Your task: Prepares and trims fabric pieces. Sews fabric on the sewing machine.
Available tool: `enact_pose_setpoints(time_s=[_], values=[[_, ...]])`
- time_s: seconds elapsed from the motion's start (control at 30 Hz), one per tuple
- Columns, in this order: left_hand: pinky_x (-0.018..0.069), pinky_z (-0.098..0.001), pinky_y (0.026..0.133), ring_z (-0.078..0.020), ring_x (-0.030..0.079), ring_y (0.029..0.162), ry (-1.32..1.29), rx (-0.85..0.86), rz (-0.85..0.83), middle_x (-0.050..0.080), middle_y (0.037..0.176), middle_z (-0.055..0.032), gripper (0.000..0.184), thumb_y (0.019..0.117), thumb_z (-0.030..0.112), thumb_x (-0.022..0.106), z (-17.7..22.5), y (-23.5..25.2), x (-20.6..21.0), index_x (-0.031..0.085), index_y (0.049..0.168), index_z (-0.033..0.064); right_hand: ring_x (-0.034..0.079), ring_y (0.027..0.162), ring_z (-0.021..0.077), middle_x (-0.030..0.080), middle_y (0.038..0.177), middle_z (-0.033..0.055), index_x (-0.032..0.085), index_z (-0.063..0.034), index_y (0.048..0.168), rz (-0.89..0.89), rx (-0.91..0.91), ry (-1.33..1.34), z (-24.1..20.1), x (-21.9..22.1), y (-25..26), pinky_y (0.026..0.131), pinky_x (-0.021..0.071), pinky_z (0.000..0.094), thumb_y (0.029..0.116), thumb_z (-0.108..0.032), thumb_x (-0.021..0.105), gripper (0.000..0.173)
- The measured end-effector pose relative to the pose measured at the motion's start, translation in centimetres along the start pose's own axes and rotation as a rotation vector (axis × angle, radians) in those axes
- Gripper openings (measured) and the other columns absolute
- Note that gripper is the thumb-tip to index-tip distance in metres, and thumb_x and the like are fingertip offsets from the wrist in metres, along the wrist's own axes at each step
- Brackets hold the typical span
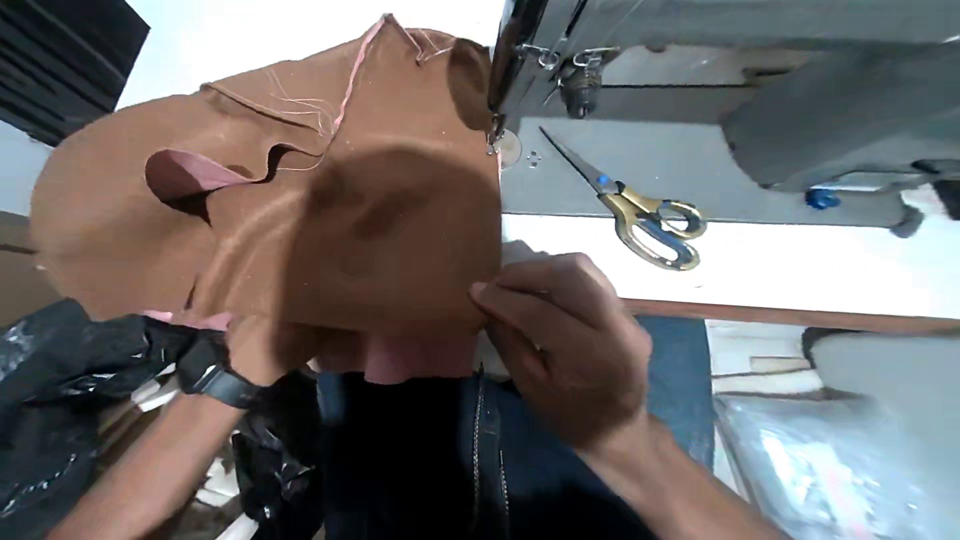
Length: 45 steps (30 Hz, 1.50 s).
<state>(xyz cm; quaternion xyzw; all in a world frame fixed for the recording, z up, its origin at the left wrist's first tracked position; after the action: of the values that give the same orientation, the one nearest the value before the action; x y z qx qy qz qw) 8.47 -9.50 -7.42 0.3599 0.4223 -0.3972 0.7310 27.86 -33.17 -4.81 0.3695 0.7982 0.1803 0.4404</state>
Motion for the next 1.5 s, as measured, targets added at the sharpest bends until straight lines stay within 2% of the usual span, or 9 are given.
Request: enact_pose_setpoints(time_s=[0.1, 0.37, 0.6, 0.8, 0.93, 1.07, 1.13, 1.23, 1.5], values=[[0.0534, -0.0673, 0.075, -0.041, 0.071, 0.091, 0.328, 0.049, -0.142, 0.072, 0.095, -0.0196, 0.033, 0.0876, 0.037, 0.068, -3.3, -0.7, -0.8, 0.071, 0.101, 0.0067, 0.064, 0.104, 0.0186, 0.071, 0.11, 0.0014, 0.08, -0.0176, 0.107, -0.019, 0.043, 0.011, 0.2, 1.0, -1.6, 0.085, 0.0553, 0.0392, 0.0899, -0.013, 0.075, 0.018], [0.0539, -0.0652, 0.078, -0.0357, 0.071, 0.095, 0.381, -0.065, -0.219, 0.073, 0.098, -0.0135, 0.049, 0.0996, 0.057, 0.048, -7.5, -3.0, -3.4, 0.074, 0.098, 0.0157, 0.062, 0.108, 0.0185, 0.071, 0.112, -0.0019, 0.08, -0.0214, 0.108, -0.097, 0.061, -0.053, 0.9, 1.3, -2.7, 0.087, 0.0515, 0.0395, 0.0925, -0.015, 0.072, 0.019], [0.0487, -0.0558, 0.09, -0.0351, 0.066, 0.1, 0.316, -0.581, -0.421, 0.07, 0.102, -0.024, 0.033, 0.1009, 0.029, 0.066, -3.5, 0.7, -4.2, 0.072, 0.099, -0.0032, 0.06, 0.113, 0.0208, 0.071, 0.111, -0.0029, 0.08, -0.0232, 0.106, -0.139, 0.045, -0.115, 1.5, 2.1, -3.2, 0.091, 0.0457, 0.0438, 0.0931, -0.018, 0.071, 0.016], [0.0583, -0.0588, 0.08, -0.0217, 0.072, 0.093, 0.311, -0.1, -0.381, 0.074, 0.099, -0.0005, 0.052, 0.0958, 0.07, 0.049, -7.7, -2.9, -5.6, 0.075, 0.107, 0.0264, 0.058, 0.116, 0.0203, 0.07, 0.113, -0.0041, 0.08, -0.0249, 0.106, -0.176, 0.049, -0.13, 1.8, 2.4, -3.3, 0.093, 0.0454, 0.0437, 0.0935, -0.021, 0.071, 0.016], [0.0526, -0.052, 0.101, -0.029, 0.068, 0.114, 0.04, -0.056, -0.561, 0.072, 0.12, -0.0127, 0.047, 0.0977, 0.044, 0.062, 2.1, -1.2, -10.3, 0.072, 0.125, 0.0071, 0.057, 0.118, 0.0208, 0.07, 0.116, -0.0035, 0.08, -0.0244, 0.107, -0.216, 0.039, -0.133, 2.0, 2.2, -3.2, 0.092, 0.0451, 0.0433, 0.0944, -0.021, 0.07, 0.016], [0.0587, -0.0247, 0.064, -0.0039, 0.067, 0.074, -0.274, 0.171, -0.032, 0.071, 0.085, 0.0054, 0.018, 0.1, 0.03, 0.063, 6.4, 4.1, -8.6, 0.073, 0.1, 0.0157, 0.057, 0.118, 0.0214, 0.069, 0.115, -0.0038, 0.08, -0.0244, 0.109, -0.242, 0.016, -0.12, 2.1, 2.1, -2.8, 0.094, 0.0447, 0.0459, 0.094, -0.021, 0.07, 0.018], [0.0567, -0.0356, 0.088, -0.0109, 0.069, 0.101, -0.054, 0.375, 0.103, 0.074, 0.108, -0.0009, 0.031, 0.1007, 0.039, 0.063, 7.4, 10.4, -5.4, 0.073, 0.117, 0.0141, 0.056, 0.12, 0.0206, 0.068, 0.117, -0.0045, 0.079, -0.0256, 0.111, -0.268, 0.022, -0.12, 2.0, 2.0, -2.8, 0.094, 0.0452, 0.0463, 0.0943, -0.023, 0.07, 0.019], [0.0229, -0.0586, 0.125, -0.0316, 0.029, 0.154, 0.192, 0.406, -0.141, 0.042, 0.162, -0.0073, 0.075, 0.0976, 0.07, 0.045, 7.0, 16.6, 1.3, 0.048, 0.153, 0.0192, 0.054, 0.129, 0.0208, 0.062, 0.135, -0.0022, 0.079, -0.03, 0.109, -0.296, 0.078, -0.113, 2.2, 2.0, -3.0, 0.099, 0.0462, 0.0491, 0.0952, -0.026, 0.068, 0.018], [0.0096, -0.0586, 0.129, -0.0245, 0.012, 0.16, 0.172, 0.405, -0.321, 0.019, 0.173, -0.0023, 0.09, 0.0955, 0.078, 0.034, 4.7, 17.0, 4.3, 0.025, 0.165, 0.0207, 0.042, 0.145, 0.0291, 0.055, 0.152, -0.005, 0.079, -0.0314, 0.112, -0.307, 0.128, -0.242, 1.5, 2.0, -3.5, 0.109, 0.0426, 0.0518, 0.0975, -0.028, 0.065, 0.021]])
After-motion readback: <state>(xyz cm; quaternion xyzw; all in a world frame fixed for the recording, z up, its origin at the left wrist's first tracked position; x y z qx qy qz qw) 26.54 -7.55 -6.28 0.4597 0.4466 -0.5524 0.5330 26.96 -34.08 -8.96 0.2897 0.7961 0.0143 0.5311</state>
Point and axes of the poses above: each hand's wrist, its own y-axis towards the middle knuckle, its own x-axis out of the palm, z = x × y, the point moved 2 cm from there along y, towards the middle knuckle
